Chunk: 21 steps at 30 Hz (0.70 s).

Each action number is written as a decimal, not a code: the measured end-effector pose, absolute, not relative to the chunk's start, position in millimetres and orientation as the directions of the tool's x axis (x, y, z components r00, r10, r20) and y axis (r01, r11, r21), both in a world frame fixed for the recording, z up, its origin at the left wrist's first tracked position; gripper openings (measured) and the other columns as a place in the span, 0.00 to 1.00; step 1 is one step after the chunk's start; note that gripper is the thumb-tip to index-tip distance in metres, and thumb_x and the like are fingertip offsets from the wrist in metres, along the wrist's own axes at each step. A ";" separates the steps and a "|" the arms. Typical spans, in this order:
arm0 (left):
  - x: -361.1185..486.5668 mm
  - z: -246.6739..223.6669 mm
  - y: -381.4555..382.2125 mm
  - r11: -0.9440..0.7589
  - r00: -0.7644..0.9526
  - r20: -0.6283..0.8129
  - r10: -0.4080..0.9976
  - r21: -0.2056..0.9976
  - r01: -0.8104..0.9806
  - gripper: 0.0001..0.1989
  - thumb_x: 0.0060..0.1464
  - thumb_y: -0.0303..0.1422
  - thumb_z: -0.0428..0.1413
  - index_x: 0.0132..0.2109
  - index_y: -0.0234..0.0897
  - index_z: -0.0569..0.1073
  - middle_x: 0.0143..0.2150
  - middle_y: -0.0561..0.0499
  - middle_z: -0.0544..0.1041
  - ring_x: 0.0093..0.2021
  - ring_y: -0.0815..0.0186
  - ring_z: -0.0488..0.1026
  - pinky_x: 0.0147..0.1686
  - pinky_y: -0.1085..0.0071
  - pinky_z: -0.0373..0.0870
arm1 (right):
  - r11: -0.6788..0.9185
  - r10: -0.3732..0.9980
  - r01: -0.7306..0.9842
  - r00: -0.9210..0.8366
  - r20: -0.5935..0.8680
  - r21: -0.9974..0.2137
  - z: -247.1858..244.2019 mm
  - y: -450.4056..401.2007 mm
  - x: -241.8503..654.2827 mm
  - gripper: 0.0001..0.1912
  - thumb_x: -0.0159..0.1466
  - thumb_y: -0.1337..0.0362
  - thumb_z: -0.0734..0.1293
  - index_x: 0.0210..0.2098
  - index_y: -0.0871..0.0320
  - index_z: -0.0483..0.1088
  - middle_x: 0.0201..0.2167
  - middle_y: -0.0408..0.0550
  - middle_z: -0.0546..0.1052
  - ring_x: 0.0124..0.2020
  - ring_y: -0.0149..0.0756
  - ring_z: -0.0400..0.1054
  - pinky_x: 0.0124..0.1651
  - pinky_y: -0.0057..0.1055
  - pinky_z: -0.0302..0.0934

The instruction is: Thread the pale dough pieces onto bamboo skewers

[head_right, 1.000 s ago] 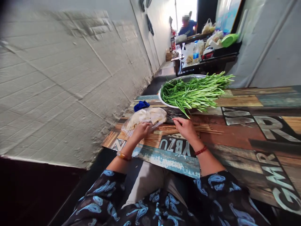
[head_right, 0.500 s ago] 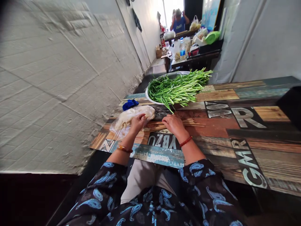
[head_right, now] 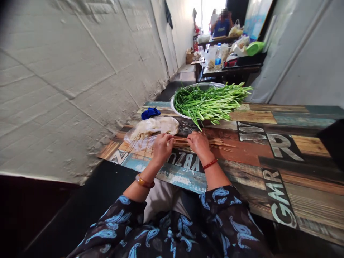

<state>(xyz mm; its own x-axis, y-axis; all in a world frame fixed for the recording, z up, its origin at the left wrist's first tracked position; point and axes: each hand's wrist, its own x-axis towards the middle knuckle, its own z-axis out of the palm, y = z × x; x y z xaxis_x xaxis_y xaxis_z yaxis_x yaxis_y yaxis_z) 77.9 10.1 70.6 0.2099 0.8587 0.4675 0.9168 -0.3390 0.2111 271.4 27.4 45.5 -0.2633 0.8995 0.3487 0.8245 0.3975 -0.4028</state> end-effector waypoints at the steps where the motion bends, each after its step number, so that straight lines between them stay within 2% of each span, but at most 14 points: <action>1: 80.1 70.3 8.4 -0.353 0.236 0.452 0.860 0.194 0.916 0.09 0.62 0.32 0.50 0.44 0.37 0.74 0.42 0.44 0.74 0.45 0.58 0.69 0.46 0.64 0.65 | 0.416 0.892 0.813 -0.278 0.356 -0.407 44.4 27.5 271.6 0.11 0.66 0.65 0.64 0.35 0.55 0.80 0.37 0.49 0.80 0.39 0.39 0.71 0.46 0.34 0.59; 3: 85.2 67.9 10.1 -0.409 0.322 0.410 0.853 0.143 0.902 0.11 0.62 0.30 0.50 0.47 0.37 0.75 0.44 0.43 0.74 0.46 0.58 0.68 0.45 0.63 0.64 | 0.446 0.880 0.797 -0.305 0.365 -0.408 42.0 27.6 271.6 0.10 0.65 0.67 0.64 0.35 0.56 0.79 0.37 0.50 0.80 0.40 0.40 0.71 0.46 0.33 0.59; 7: 92.3 60.8 21.9 -0.473 0.440 0.295 0.848 0.046 0.880 0.11 0.62 0.30 0.50 0.38 0.36 0.77 0.39 0.42 0.75 0.44 0.56 0.68 0.42 0.61 0.62 | 0.491 0.856 0.787 -0.358 0.373 -0.373 38.1 27.0 271.3 0.11 0.64 0.68 0.64 0.34 0.56 0.79 0.37 0.50 0.80 0.40 0.40 0.71 0.45 0.33 0.60; 9: 92.8 58.1 25.2 -0.494 0.470 0.267 0.841 0.025 0.869 0.10 0.61 0.30 0.51 0.37 0.36 0.77 0.38 0.43 0.75 0.43 0.56 0.68 0.40 0.61 0.62 | 0.516 0.842 0.778 -0.382 0.381 -0.359 36.8 26.7 271.2 0.11 0.64 0.69 0.63 0.34 0.57 0.79 0.37 0.51 0.80 0.40 0.40 0.71 0.45 0.33 0.60; 13: 89.0 57.2 23.3 -0.542 0.525 0.271 0.807 -0.017 0.840 0.10 0.62 0.31 0.50 0.41 0.37 0.77 0.40 0.44 0.75 0.44 0.57 0.68 0.40 0.61 0.61 | 0.547 0.823 0.760 -0.409 0.394 -0.352 34.3 27.1 269.5 0.10 0.63 0.71 0.63 0.34 0.57 0.78 0.37 0.50 0.79 0.39 0.39 0.70 0.45 0.32 0.60; 18: 81.1 62.8 17.5 -0.622 0.609 0.279 0.742 -0.052 0.781 0.12 0.64 0.33 0.49 0.46 0.40 0.77 0.40 0.45 0.75 0.44 0.59 0.67 0.42 0.62 0.59 | 0.543 0.825 0.774 -0.420 0.378 -0.327 33.4 26.7 264.8 0.08 0.64 0.68 0.64 0.36 0.56 0.77 0.36 0.50 0.77 0.40 0.40 0.70 0.44 0.32 0.59; 21: 78.1 66.0 16.0 -0.654 0.647 0.273 0.712 -0.079 0.752 0.12 0.64 0.32 0.48 0.45 0.39 0.76 0.40 0.45 0.75 0.44 0.59 0.67 0.42 0.62 0.58 | 0.534 0.833 0.787 -0.426 0.353 -0.311 35.3 25.2 262.4 0.07 0.64 0.67 0.65 0.35 0.55 0.76 0.35 0.49 0.77 0.39 0.40 0.69 0.43 0.32 0.59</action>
